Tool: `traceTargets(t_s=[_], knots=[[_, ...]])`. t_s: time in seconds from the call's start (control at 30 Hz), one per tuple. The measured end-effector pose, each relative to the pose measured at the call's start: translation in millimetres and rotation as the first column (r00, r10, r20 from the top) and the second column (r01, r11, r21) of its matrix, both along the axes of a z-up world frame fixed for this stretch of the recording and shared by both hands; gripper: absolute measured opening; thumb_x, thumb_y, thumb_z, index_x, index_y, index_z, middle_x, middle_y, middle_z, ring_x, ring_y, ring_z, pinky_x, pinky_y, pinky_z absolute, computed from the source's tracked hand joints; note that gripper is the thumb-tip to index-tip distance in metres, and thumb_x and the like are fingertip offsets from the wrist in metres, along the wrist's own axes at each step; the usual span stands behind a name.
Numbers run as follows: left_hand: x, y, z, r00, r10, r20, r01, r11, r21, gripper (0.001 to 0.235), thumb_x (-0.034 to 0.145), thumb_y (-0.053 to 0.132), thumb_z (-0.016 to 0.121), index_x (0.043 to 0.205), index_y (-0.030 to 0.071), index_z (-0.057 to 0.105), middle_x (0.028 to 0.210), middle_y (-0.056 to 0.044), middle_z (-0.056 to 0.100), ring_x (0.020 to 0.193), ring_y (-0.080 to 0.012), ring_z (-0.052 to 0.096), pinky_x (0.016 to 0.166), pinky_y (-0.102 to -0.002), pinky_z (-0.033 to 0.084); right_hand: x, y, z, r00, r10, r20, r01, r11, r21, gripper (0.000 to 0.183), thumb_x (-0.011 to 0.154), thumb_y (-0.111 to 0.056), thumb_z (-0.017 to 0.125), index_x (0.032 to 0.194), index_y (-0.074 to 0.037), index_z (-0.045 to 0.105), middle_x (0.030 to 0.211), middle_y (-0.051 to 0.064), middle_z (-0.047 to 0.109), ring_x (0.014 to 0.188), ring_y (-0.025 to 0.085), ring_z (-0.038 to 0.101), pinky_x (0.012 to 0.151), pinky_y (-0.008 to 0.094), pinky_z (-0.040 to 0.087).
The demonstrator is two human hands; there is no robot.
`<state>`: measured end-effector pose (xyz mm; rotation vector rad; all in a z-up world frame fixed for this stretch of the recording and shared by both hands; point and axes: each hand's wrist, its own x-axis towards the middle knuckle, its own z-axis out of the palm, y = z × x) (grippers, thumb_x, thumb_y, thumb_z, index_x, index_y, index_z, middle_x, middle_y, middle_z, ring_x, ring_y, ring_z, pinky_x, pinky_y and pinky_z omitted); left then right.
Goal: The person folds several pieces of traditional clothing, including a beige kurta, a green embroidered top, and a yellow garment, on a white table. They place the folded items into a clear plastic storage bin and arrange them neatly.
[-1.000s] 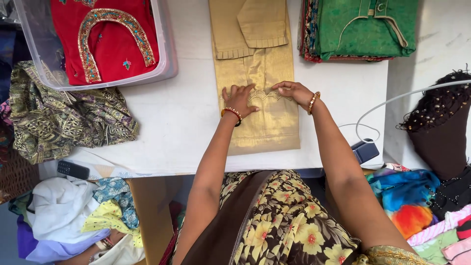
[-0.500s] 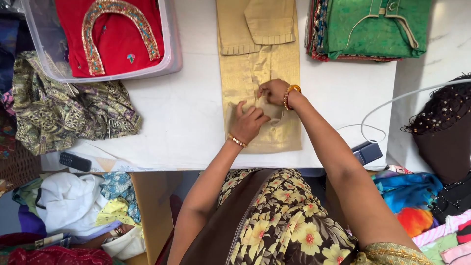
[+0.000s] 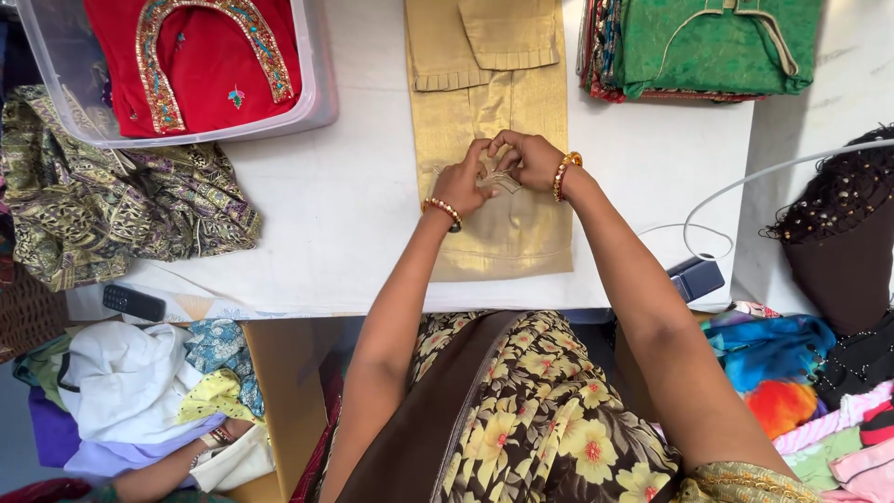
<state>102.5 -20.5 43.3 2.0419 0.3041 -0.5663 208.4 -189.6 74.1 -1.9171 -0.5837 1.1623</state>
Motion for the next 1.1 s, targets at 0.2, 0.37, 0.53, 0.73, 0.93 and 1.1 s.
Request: traceTargets(t_s=[0.2,0.37,0.53,0.73,0.93,1.1], knots=[[12,-12,-18,0.985,-0.103,0.141,0.036,0.909,0.416,0.068,0.085,0.014,0.079,0.144,0.021,0.047,0.122,-0.008,0.069,0.118,-0.0283,0.06,0.106,-0.051,0.036,-13,-13,1,0.571,-0.057,0.819,0.128,0.992,-0.02,0.036,0.074,-0.001,0.068,0.107,-0.014,0.071,0.105,0.007,0.077,0.099,0.033,0.067,0.082,0.048,0.052],[-66,-57,-68,0.859,-0.104,0.502,-0.145,0.89,0.433,0.043,0.098,0.019,0.058,0.141,0.016,0.055,0.135,-0.007,0.06,0.133,-0.0249,0.052,0.123,-0.052,0.03,-84,-43,-55,0.628,-0.032,0.777,0.153,0.985,-0.083,0.024,0.094,-0.005,0.063,0.114,-0.015,0.07,0.119,0.007,0.072,0.114,0.028,0.063,0.097,0.043,0.047],[-89,-52,-41,0.836,-0.436,0.334,0.21,0.816,0.538,0.065,0.101,0.043,0.048,0.16,0.022,0.031,0.166,-0.005,0.031,0.155,-0.027,0.024,0.124,-0.063,0.011,-126,-67,-71,0.603,0.099,0.791,0.095,0.976,-0.195,0.033,0.096,-0.023,0.063,0.128,-0.014,0.065,0.15,0.006,0.057,0.145,0.026,0.044,0.12,0.05,0.031],[-43,-6,6,0.77,-0.587,-0.25,0.607,0.551,0.573,0.066,0.107,0.061,0.029,0.164,0.036,0.005,0.172,0.008,-0.006,0.157,-0.0199,-0.007,0.125,-0.062,-0.005,-141,-88,-84,0.706,0.161,0.69,0.184,0.899,-0.397,0.06,0.104,-0.045,0.043,0.161,-0.029,0.034,0.172,0.002,0.014,0.158,0.021,0.006,0.125,0.054,0.006],[-56,47,-52,0.971,-0.224,-0.085,0.221,0.697,0.683,0.069,0.102,0.036,0.051,0.162,0.034,0.018,0.171,0.003,0.007,0.157,-0.0222,0.0,0.123,-0.063,-0.001,-120,-111,-101,0.697,0.083,0.712,0.192,0.935,-0.297,0.062,0.1,-0.043,0.05,0.156,-0.021,0.036,0.166,0.001,0.021,0.153,0.02,0.015,0.122,0.052,0.008],[-118,97,-73,0.737,-0.676,-0.019,0.271,0.268,0.925,0.095,0.081,0.003,0.058,0.164,0.04,0.029,0.172,0.006,0.023,0.157,-0.0164,0.018,0.128,-0.046,0.011,-83,-149,-97,0.559,0.199,0.805,0.03,0.966,-0.259,0.061,0.09,0.003,0.057,0.145,-0.024,0.057,0.163,-0.005,0.043,0.153,0.02,0.036,0.125,0.042,0.029]])
